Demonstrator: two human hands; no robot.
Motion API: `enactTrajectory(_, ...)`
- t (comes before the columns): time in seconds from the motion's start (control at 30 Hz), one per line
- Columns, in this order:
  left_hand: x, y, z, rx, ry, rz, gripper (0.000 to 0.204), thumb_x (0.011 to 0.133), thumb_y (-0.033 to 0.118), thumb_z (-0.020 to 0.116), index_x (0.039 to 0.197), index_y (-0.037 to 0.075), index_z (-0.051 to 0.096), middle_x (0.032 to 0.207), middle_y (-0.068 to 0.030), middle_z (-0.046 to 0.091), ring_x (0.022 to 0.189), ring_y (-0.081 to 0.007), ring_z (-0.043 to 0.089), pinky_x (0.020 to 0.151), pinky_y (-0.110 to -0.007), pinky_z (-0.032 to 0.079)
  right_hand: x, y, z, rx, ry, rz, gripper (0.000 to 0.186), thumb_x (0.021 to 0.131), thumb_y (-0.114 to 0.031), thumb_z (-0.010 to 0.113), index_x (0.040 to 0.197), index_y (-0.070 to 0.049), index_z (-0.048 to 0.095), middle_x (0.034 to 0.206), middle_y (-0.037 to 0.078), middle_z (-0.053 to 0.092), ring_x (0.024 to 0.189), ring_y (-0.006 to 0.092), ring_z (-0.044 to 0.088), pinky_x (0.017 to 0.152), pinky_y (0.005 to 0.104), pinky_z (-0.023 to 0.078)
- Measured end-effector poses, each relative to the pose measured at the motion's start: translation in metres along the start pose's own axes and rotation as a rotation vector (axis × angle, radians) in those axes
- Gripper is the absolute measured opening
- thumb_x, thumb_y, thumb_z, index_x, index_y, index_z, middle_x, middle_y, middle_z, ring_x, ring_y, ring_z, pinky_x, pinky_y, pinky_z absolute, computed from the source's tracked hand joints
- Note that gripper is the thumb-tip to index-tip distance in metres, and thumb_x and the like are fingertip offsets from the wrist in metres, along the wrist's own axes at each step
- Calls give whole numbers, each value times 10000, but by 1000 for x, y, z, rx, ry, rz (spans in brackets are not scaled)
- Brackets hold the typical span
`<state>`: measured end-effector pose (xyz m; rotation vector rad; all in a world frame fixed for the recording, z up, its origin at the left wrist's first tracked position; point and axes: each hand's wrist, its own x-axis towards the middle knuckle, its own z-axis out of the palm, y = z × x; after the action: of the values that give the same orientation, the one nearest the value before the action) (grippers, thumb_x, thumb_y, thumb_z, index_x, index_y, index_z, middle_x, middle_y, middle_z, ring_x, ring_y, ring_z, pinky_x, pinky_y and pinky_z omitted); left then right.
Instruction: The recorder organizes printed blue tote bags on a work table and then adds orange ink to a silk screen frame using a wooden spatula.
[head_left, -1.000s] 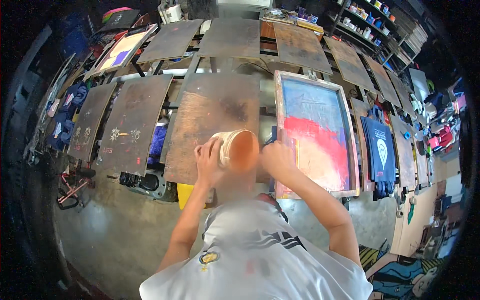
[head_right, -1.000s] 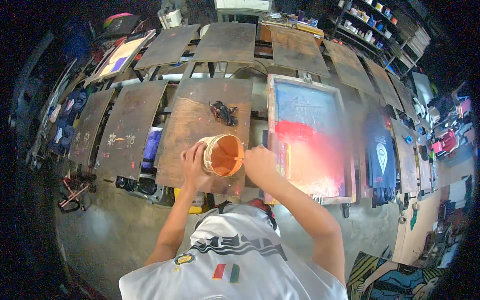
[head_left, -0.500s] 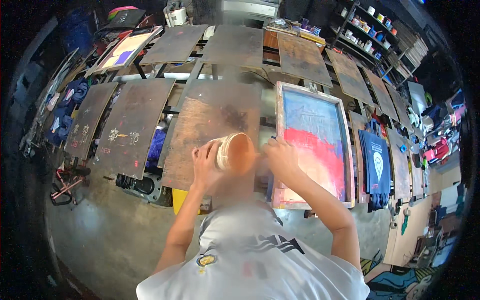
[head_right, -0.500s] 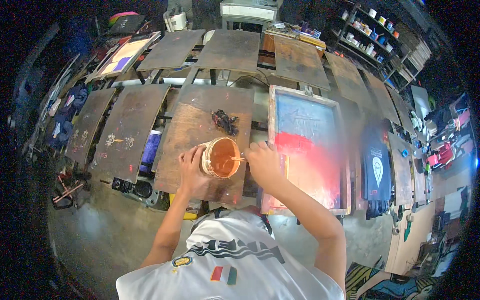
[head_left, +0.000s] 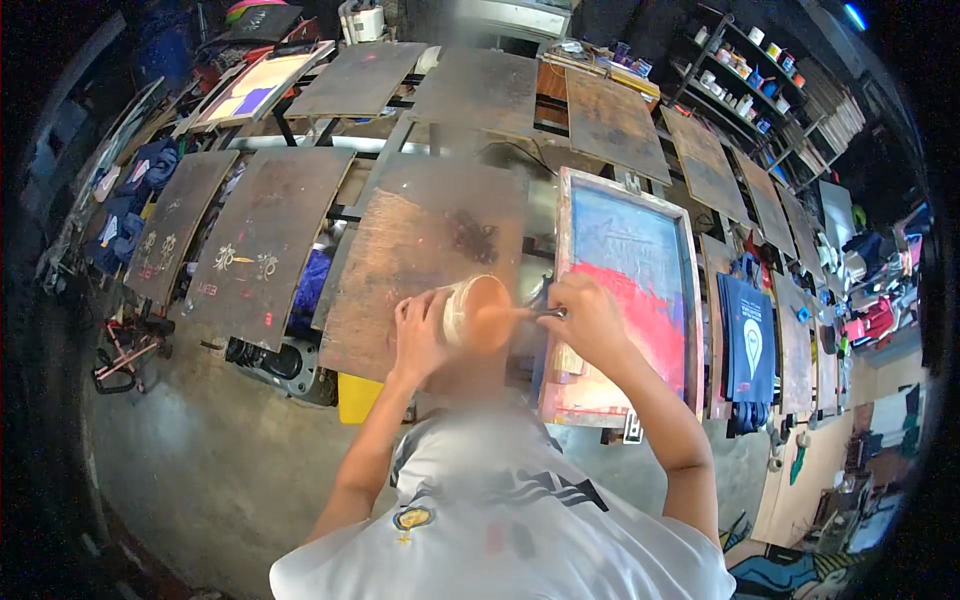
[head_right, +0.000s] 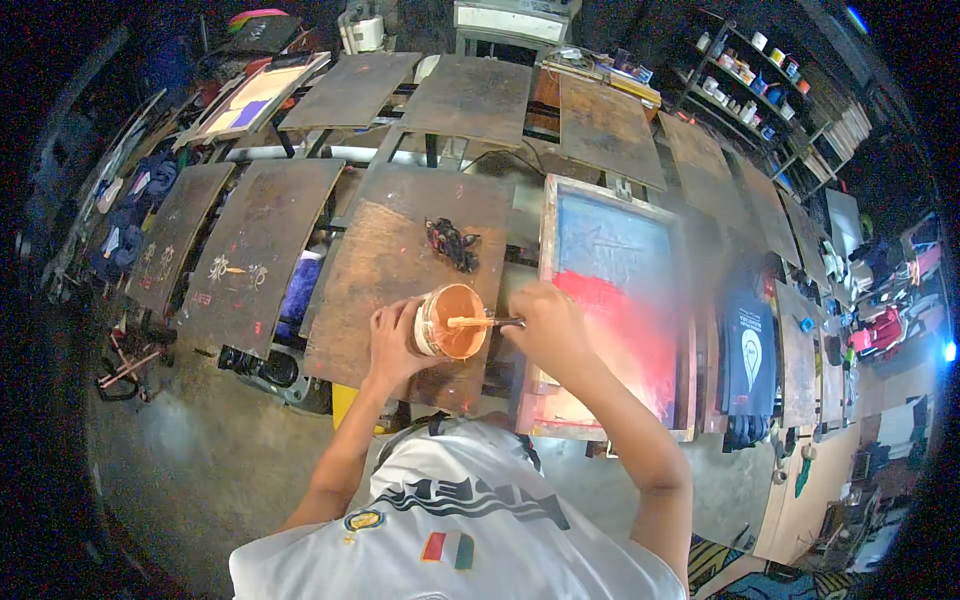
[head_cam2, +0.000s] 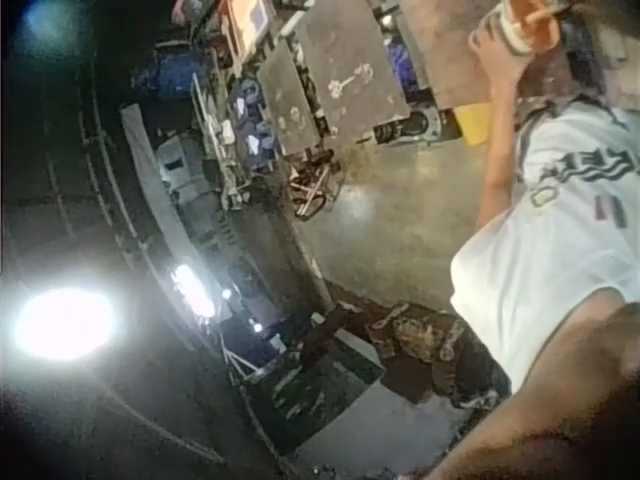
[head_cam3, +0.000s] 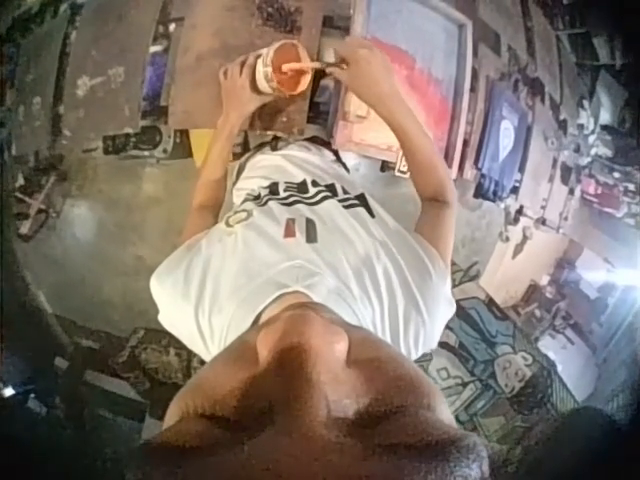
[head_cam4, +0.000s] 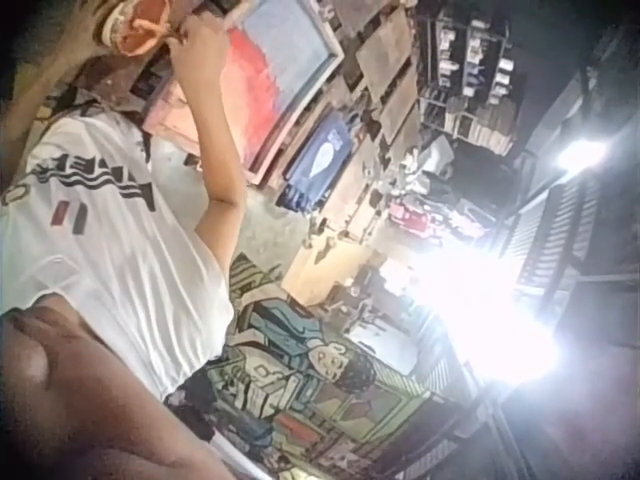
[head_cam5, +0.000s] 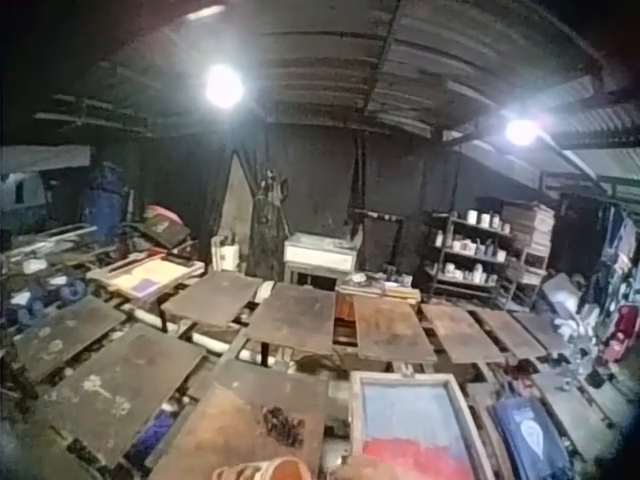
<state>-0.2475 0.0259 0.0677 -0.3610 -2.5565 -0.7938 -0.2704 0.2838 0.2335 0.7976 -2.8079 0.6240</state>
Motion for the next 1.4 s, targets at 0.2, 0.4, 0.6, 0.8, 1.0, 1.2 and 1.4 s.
enactTrajectory(0.2, -2, 10, -3, -111, 27, -98, 991, 498, 470, 910, 1312, 69, 511, 1287, -110, 547, 1212, -304, 484, 1031, -461, 342, -12, 17, -15, 253, -22, 206, 237, 697, -158, 827, 738, -11, 645, 641, 78, 549, 598, 197, 531, 561, 315, 416)
enactTrajectory(0.4, -7, 14, 4, -209, 22, -182, 1006, 486, 415, 927, 1314, 39, 496, 1293, -141, 542, 1218, -347, 480, 1024, -464, 386, -53, 55, 14, 507, 49, 493, 202, 783, -131, 794, 726, -2, 649, 652, -16, 587, 627, 51, 479, 558, 257, 362)
enactTrajectory(0.6, -5, 22, 7, -328, -28, -156, 995, 470, 330, 941, 1308, 30, 497, 1280, -172, 539, 1196, -375, 497, 1010, -464, 430, -76, 55, 26, 795, 93, 626, 164, 805, -107, 773, 731, -18, 656, 675, -33, 587, 641, 41, 477, 575, 235, 367)
enactTrajectory(0.8, -2, 37, 6, -362, -15, -141, 996, 460, 304, 941, 1307, 22, 499, 1272, -178, 539, 1185, -379, 503, 994, -460, 441, -83, 37, 13, 694, 128, 652, 162, 781, -92, 787, 725, -11, 659, 651, -13, 567, 632, 70, 496, 592, 254, 385)
enactTrajectory(1.0, -1, 50, 10, -276, -47, -50, 997, 490, 404, 921, 1313, 32, 497, 1275, -148, 540, 1198, -358, 482, 1011, -472, 398, -77, 12, 16, 223, 244, 226, 214, 726, -166, 814, 698, -13, 667, 673, 82, 588, 659, 249, 557, 631, 358, 452)
enactTrajectory(1.2, -8, 54, 8, -195, -25, 65, 1015, 512, 514, 882, 1326, 49, 493, 1280, -122, 530, 1189, -338, 476, 1004, -478, 347, -70, 9, 36, -18, 264, 201, 239, 741, -245, 785, 661, -63, 653, 674, 71, 593, 711, 277, 585, 684, 396, 466)
enactTrajectory(1.4, -14, 50, 8, -113, -2, 21, 1008, 513, 496, 884, 1329, 50, 495, 1256, -124, 552, 1190, -326, 482, 1006, -467, 339, -72, 1, 37, -89, 299, 184, 255, 700, -225, 819, 636, -33, 664, 627, 88, 571, 623, 288, 572, 605, 377, 453)
